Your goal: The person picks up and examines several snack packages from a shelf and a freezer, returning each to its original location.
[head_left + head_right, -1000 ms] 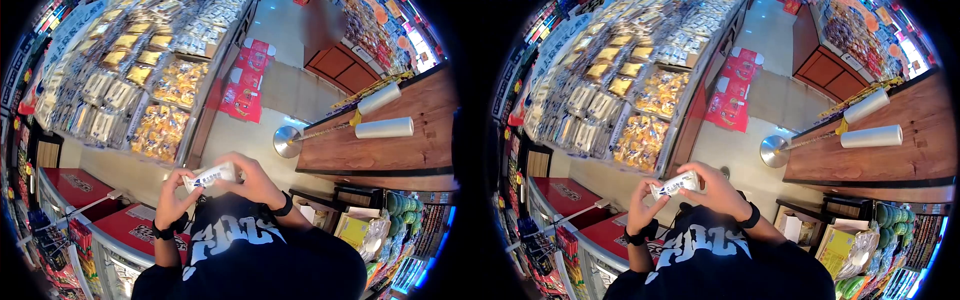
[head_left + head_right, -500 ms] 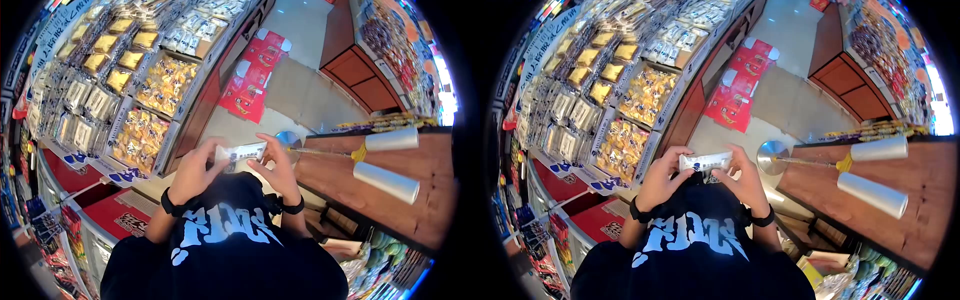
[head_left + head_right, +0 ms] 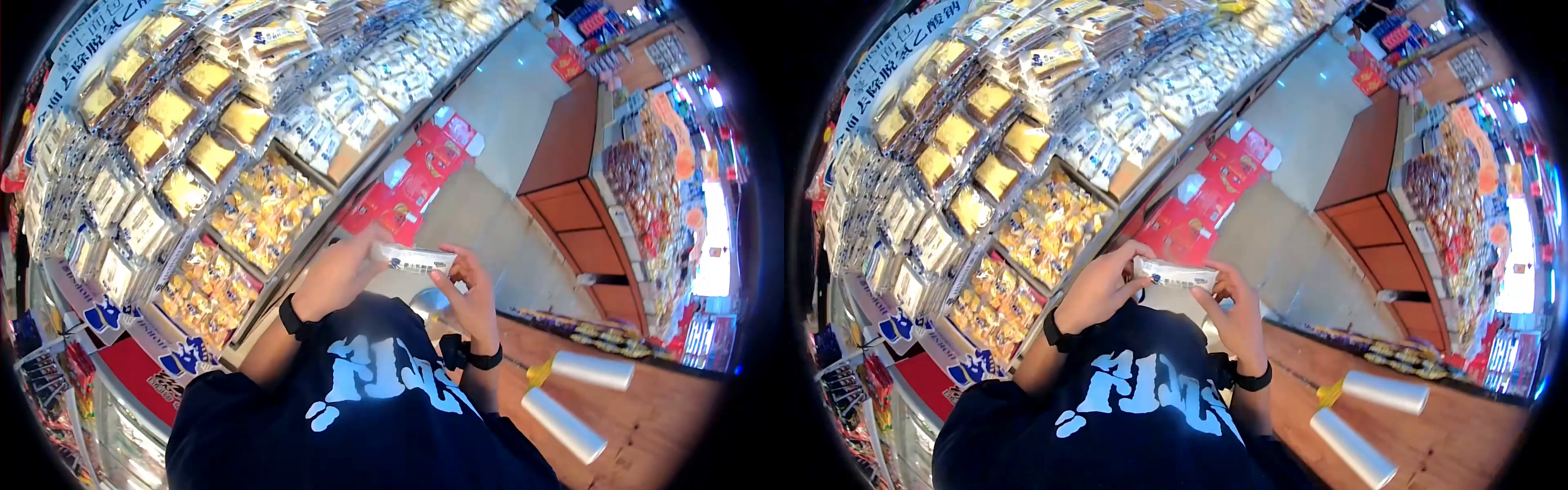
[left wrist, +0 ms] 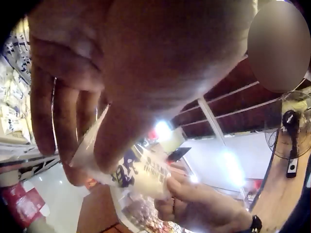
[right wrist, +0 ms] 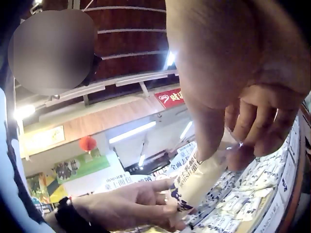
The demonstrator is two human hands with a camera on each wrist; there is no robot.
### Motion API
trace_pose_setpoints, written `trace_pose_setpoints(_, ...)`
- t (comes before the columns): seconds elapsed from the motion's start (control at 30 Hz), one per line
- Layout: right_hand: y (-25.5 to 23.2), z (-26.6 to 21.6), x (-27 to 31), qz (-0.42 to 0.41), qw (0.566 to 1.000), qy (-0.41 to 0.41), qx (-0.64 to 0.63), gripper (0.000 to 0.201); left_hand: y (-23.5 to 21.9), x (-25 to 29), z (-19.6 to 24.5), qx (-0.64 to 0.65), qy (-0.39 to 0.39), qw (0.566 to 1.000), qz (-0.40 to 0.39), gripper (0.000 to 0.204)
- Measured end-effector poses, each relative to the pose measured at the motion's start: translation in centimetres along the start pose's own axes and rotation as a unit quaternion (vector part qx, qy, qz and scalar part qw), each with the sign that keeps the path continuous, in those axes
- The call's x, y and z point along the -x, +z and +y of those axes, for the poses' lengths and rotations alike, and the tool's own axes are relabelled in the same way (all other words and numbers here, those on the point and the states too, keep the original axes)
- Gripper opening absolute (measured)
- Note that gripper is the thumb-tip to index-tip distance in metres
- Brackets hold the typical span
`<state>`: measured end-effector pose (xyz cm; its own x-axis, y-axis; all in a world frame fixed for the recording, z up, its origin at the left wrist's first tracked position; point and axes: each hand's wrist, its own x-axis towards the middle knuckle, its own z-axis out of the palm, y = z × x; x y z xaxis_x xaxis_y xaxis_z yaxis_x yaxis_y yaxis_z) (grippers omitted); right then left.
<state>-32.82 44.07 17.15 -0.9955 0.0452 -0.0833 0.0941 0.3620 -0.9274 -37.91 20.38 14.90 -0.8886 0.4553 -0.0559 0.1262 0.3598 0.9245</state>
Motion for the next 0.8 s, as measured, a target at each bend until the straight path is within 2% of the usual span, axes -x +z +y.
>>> trace_pose_setpoints(0.07,0.0,2.4,-3.6,-0.014,1.000,-0.011,0.014,0.031,-1.0,-2.9,-0.5,0.005,-0.014,1.000,0.011,0.032)
trace_pose_setpoints(0.1,0.3,3.7,-5.4,-0.012,0.999,-0.021,0.036,0.027,-1.1,-4.1,-1.3,-0.029,0.010,0.998,0.049,0.031)
trace_pose_setpoints(0.13,0.1,5.0,-7.4,-0.047,0.997,-0.016,0.057,0.028,-1.0,-5.3,-2.7,-0.032,-0.005,0.998,0.057,0.033)
trace_pose_setpoints(0.2,1.7,6.4,-13.1,-0.097,0.994,0.033,0.041,0.030,0.5,-8.5,-9.3,0.062,-0.069,0.993,0.073,0.036)
trace_pose_setpoints(0.23,2.6,8.4,-15.2,-0.117,0.992,0.033,0.032,0.031,0.6,-9.1,-10.6,0.069,-0.073,0.991,0.093,0.038)
trace_pose_setpoints(0.3,4.1,13.5,-19.1,-0.164,0.986,0.035,0.017,0.034,0.9,-10.5,-13.8,0.115,-0.134,0.976,0.125,0.041)
trace_pose_setpoints(0.4,6.8,15.1,-24.7,-0.196,0.979,-0.043,0.035,0.037,2.2,-12.0,-19.2,0.186,-0.204,0.941,0.196,0.039)
trace_pose_setpoints(0.43,7.9,15.1,-26.2,-0.189,0.982,-0.007,0.019,0.040,2.3,-12.4,-20.1,0.199,-0.223,0.929,0.218,0.039)
trace_pose_setpoints(0.5,9.7,15.1,-29.3,-0.205,0.977,-0.044,0.025,0.041,3.0,-13.2,-22.9,0.197,-0.264,0.909,0.256,0.039)
trace_pose_setpoints(0.53,10.2,15.2,-30.4,-0.208,0.976,-0.058,0.028,0.042,2.7,-14.0,-22.6,0.225,-0.280,0.892,0.274,0.040)
trace_pose_setpoints(0.6,11.4,16.6,-33.0,-0.251,0.961,-0.098,0.066,0.050,2.1,-15.8,-20.7,0.190,-0.307,0.876,0.320,0.048)
trace_pose_setpoints(0.67,13.0,17.6,-34.2,-0.295,0.938,-0.156,0.092,0.057,3.0,-15.6,-23.1,0.036,-0.303,0.889,0.342,0.053)
trace_pose_setpoints(0.7,13.0,16.9,-34.7,-0.342,0.923,-0.143,0.107,0.061,3.0,-15.8,-23.3,0.012,-0.324,0.886,0.332,0.054)
trace_pose_setpoints(0.73,13.2,16.8,-35.3,-0.360,0.913,-0.150,0.118,0.062,1.6,-17.4,-18.9,0.033,-0.362,0.870,0.333,0.059)
trace_pose_setpoints(0.8,13.4,16.5,-36.2,-0.390,0.895,-0.160,0.146,0.063,1.7,-18.9,-17.0,-0.003,-0.411,0.845,0.341,0.066)
